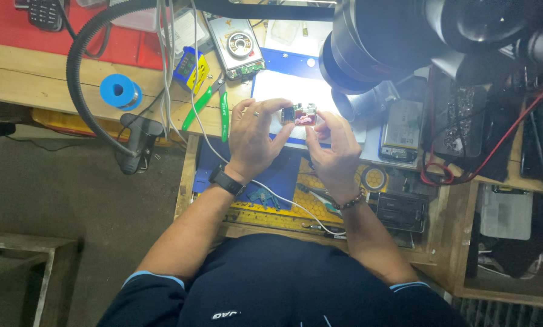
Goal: The person removes a small circuit board from a disassembled smartphone and places the phone on the workbench. They then hold the circuit board under a microscope, turning it over to view both sides. Finally, they pick up a white cable and connect it to the circuit board.
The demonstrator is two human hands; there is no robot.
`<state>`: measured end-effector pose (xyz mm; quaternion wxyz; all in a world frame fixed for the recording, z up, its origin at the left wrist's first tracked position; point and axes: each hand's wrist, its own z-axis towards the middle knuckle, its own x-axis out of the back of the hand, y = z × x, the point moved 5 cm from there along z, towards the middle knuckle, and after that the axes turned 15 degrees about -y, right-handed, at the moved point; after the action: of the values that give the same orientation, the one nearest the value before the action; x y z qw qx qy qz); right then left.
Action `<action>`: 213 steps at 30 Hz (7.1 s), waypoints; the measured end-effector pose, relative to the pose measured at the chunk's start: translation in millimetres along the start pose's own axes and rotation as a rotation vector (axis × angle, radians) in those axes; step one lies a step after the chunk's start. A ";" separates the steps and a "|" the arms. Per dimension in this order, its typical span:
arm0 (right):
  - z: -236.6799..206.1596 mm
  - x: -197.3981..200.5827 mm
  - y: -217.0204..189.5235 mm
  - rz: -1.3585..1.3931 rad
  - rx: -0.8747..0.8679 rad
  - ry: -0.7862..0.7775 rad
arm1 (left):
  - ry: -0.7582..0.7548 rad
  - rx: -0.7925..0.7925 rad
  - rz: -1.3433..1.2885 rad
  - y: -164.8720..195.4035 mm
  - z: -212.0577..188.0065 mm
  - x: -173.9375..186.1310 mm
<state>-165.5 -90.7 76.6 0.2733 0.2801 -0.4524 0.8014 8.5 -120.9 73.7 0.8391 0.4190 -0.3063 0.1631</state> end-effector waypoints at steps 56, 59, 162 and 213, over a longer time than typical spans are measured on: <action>-170.4 42.0 -87.7 -0.019 0.029 -0.112 | -0.399 -0.306 -0.151 96.1 -123.8 28.9; -179.1 30.9 -73.2 0.092 -0.096 -0.289 | -0.276 -0.324 -0.153 102.1 -121.5 55.3; -120.0 -27.5 -128.7 0.313 0.052 -0.463 | 0.457 0.265 -0.903 140.6 -79.5 60.2; -96.3 32.1 -17.3 0.232 -0.113 -0.267 | -0.214 -0.028 0.091 3.8 16.4 7.8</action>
<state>-195.2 7.4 67.0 0.1318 0.3139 -0.5582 0.7567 6.2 -131.7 88.7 0.7990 0.4079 -0.4150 0.1514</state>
